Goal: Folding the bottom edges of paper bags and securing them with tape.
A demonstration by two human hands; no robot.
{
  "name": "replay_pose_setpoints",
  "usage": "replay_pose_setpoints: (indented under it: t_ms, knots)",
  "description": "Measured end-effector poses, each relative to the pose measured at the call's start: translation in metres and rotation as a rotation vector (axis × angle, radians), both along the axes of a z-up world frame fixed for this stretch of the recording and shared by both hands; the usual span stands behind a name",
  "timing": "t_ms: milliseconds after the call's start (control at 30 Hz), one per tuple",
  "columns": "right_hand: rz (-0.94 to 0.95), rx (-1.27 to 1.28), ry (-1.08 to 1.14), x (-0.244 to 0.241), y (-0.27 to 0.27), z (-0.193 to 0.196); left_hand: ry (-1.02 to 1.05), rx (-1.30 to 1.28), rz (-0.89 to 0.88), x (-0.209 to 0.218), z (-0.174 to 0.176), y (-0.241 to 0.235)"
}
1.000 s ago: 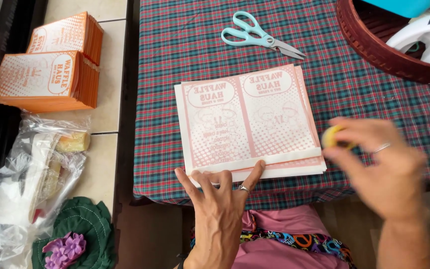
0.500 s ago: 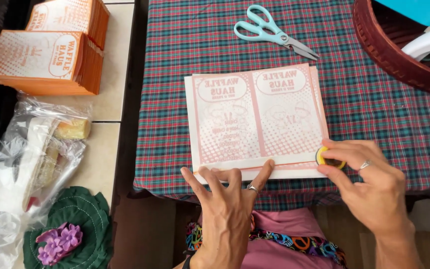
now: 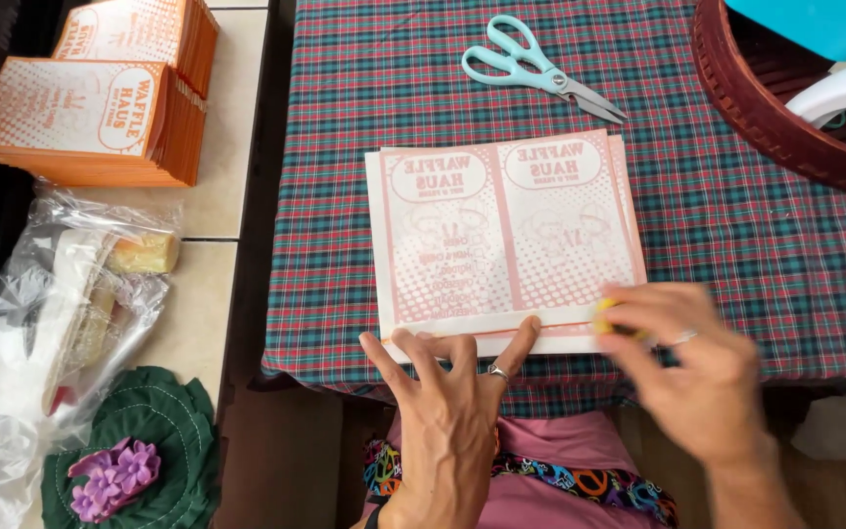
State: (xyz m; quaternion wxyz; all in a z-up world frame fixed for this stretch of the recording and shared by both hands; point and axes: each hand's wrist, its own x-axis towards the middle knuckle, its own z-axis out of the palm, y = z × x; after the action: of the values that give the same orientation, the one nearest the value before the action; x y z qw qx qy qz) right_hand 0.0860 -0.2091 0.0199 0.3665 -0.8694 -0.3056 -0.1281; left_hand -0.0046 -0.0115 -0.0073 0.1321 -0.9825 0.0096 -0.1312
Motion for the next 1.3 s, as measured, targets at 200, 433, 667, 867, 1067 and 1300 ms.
replay_pose_setpoints:
  t_ms: [200,433,667,867,1067,1300]
  knots:
    - [0.111,0.035,-0.034,-0.003,0.013,-0.002,-0.008,0.023,-0.021,-0.002,0.002,0.004]
    - [-0.218,-0.128,-0.134,0.015,-0.052,-0.001,0.015,0.025,-0.022,0.001,0.0,0.002]
    - [0.08,-0.018,-0.095,0.006,0.004,0.011,-0.017,-0.093,-0.055,0.01,0.002,-0.005]
    - [0.116,-0.045,0.001,0.008,0.0,0.009,-0.048,-0.047,-0.086,0.0,0.002,0.009]
    - [0.244,0.02,0.039,0.015,0.028,0.011,-0.034,-0.118,-0.182,-0.008,-0.002,0.028]
    - [0.344,0.003,0.062,0.019,0.041,0.018,-0.114,-0.289,-0.202,-0.006,-0.009,0.038]
